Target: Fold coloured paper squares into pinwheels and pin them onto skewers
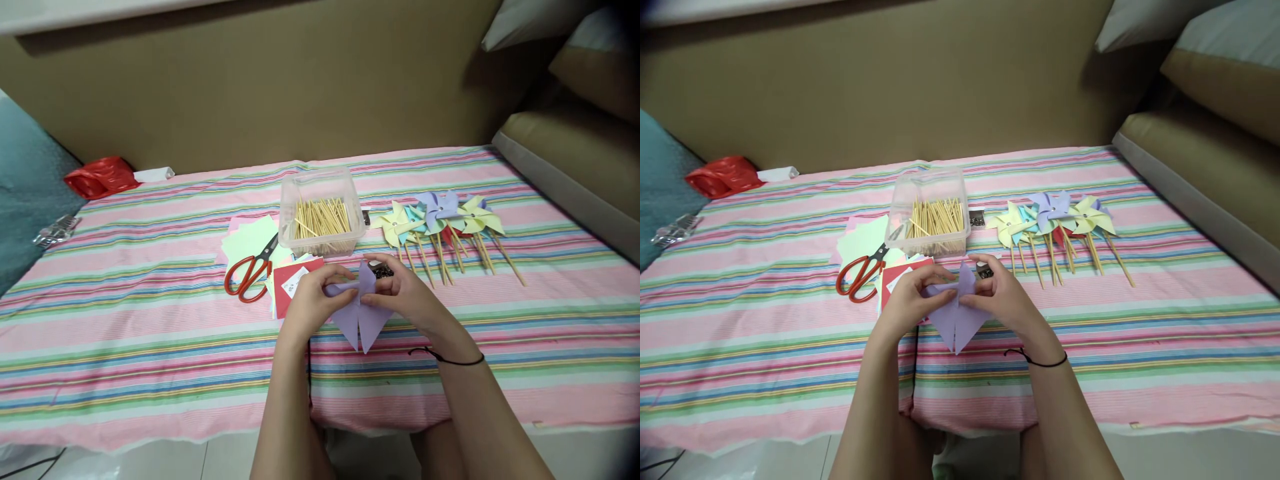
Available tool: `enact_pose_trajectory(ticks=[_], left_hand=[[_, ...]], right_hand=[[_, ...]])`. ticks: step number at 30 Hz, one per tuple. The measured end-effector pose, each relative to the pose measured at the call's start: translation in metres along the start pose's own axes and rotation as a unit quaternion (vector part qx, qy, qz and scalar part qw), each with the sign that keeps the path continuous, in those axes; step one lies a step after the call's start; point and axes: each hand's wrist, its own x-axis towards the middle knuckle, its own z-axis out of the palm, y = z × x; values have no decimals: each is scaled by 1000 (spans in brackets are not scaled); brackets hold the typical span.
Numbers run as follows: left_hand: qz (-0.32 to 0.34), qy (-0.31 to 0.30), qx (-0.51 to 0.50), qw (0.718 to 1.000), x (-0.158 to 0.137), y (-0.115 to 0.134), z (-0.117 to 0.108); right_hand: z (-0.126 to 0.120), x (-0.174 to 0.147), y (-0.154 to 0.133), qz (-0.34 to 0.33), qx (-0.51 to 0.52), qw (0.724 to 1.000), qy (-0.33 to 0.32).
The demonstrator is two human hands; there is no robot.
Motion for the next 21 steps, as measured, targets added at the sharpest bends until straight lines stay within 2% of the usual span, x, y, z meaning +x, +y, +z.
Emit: enact_pose_trajectory(ticks=[6, 21], left_hand=[[21, -1, 18, 1000, 1, -1, -1], [18, -1, 30, 999, 1, -2, -1]], right_hand=[[0, 1, 2, 4, -7, 1000, 6], [4, 1, 0, 6, -17, 1000, 5]])
